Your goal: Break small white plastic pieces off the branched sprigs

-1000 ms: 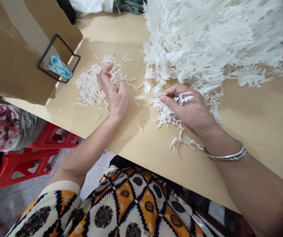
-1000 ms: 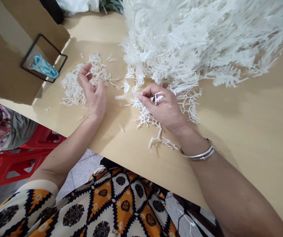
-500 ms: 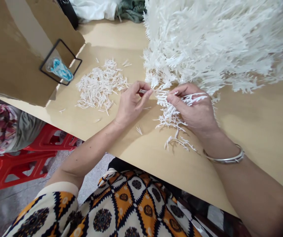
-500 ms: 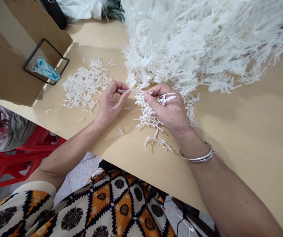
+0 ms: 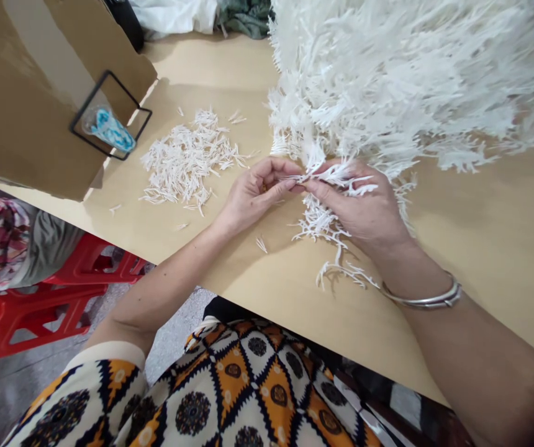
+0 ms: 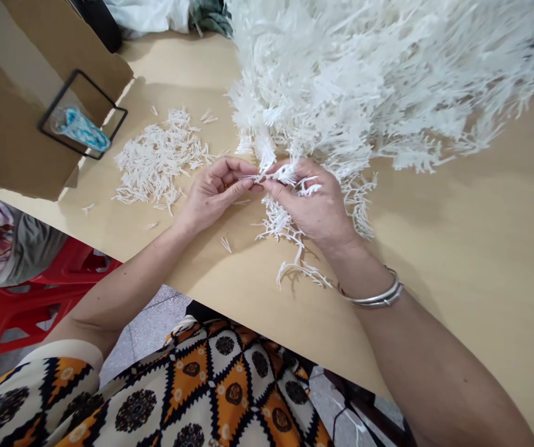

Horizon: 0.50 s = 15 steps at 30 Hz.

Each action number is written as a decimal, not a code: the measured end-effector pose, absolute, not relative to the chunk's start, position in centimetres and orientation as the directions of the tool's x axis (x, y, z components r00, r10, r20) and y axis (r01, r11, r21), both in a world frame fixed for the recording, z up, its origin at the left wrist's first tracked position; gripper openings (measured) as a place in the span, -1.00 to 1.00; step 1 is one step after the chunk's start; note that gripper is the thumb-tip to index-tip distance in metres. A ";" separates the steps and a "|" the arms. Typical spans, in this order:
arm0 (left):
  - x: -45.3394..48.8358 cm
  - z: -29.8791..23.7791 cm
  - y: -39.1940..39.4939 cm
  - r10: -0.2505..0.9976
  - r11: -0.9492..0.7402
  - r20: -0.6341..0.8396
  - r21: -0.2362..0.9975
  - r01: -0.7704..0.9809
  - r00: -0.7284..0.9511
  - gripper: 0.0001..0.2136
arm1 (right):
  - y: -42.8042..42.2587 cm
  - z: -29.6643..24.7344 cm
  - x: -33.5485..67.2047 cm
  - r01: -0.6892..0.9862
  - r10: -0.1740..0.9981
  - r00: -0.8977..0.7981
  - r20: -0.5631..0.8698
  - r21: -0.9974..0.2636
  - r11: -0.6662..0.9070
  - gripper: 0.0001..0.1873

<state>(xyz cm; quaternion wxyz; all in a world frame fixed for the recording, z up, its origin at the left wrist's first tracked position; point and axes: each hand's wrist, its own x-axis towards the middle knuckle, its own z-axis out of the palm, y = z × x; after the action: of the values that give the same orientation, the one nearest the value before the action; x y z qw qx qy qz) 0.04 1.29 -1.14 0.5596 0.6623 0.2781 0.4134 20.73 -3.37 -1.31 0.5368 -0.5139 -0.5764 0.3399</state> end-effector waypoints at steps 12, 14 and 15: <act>0.5 -2.1 1.1 0.834 -0.296 0.272 0.955 -0.027 0.480 -0.59 | -3.7 -0.8 20.0 0.248 0.950 0.116 0.290 -0.935 0.255 -0.78; 0.6 -2.1 1.3 0.842 -0.272 0.247 0.962 -0.017 0.480 -0.59 | -3.9 -0.7 19.8 0.255 0.950 0.123 0.286 -0.934 0.249 -0.77; 0.6 -2.0 1.3 0.845 -0.257 0.232 0.966 -0.013 0.481 -0.59 | -3.9 -0.6 19.8 0.251 0.952 0.128 0.278 -0.938 0.240 -0.76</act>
<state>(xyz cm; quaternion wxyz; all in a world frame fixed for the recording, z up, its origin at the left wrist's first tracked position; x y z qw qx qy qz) 0.57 1.35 -2.05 0.5270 0.6804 0.3059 0.4072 19.84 -3.86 -0.62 0.5383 -0.5236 -0.5745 0.3255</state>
